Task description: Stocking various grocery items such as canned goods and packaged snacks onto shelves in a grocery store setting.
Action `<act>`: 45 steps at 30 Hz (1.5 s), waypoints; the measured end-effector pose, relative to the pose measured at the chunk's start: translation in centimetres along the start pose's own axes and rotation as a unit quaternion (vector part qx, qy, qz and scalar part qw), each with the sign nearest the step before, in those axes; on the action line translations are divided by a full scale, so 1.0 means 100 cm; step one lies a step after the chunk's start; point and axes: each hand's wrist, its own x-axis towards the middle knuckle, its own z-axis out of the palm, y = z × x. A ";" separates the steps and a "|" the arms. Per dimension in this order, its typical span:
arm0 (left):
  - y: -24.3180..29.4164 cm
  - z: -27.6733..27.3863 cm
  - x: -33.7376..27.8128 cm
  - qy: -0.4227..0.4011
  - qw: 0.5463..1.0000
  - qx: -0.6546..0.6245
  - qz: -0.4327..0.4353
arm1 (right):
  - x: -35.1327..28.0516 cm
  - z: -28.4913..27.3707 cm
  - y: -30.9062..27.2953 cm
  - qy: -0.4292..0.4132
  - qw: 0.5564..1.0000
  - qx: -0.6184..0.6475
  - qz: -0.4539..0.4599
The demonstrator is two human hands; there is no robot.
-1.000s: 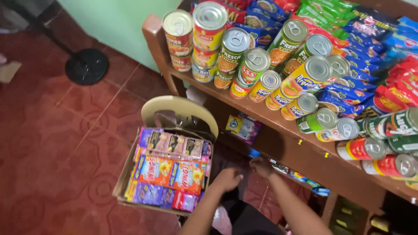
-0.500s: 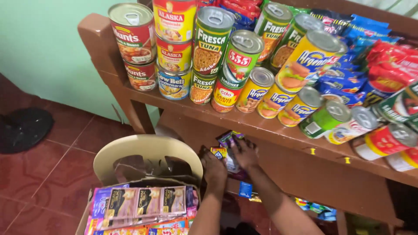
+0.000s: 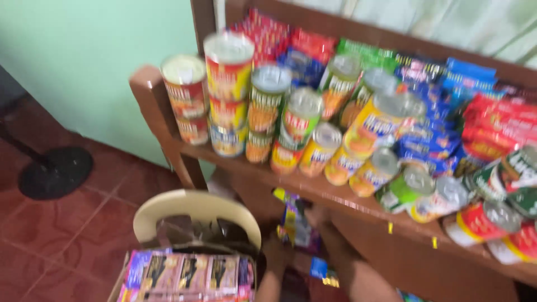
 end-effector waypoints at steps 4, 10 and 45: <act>0.008 -0.013 -0.004 0.071 0.996 0.045 0.013 | -0.004 -0.028 -0.046 0.018 0.984 -0.115 -0.137; -0.005 -0.051 -0.006 0.004 0.994 -0.102 -0.045 | 0.001 -0.006 -0.057 0.005 0.996 -0.055 -0.075; -0.144 -0.463 -0.228 0.167 0.935 -0.061 -0.307 | -0.293 0.080 -0.343 -0.522 0.842 0.136 0.009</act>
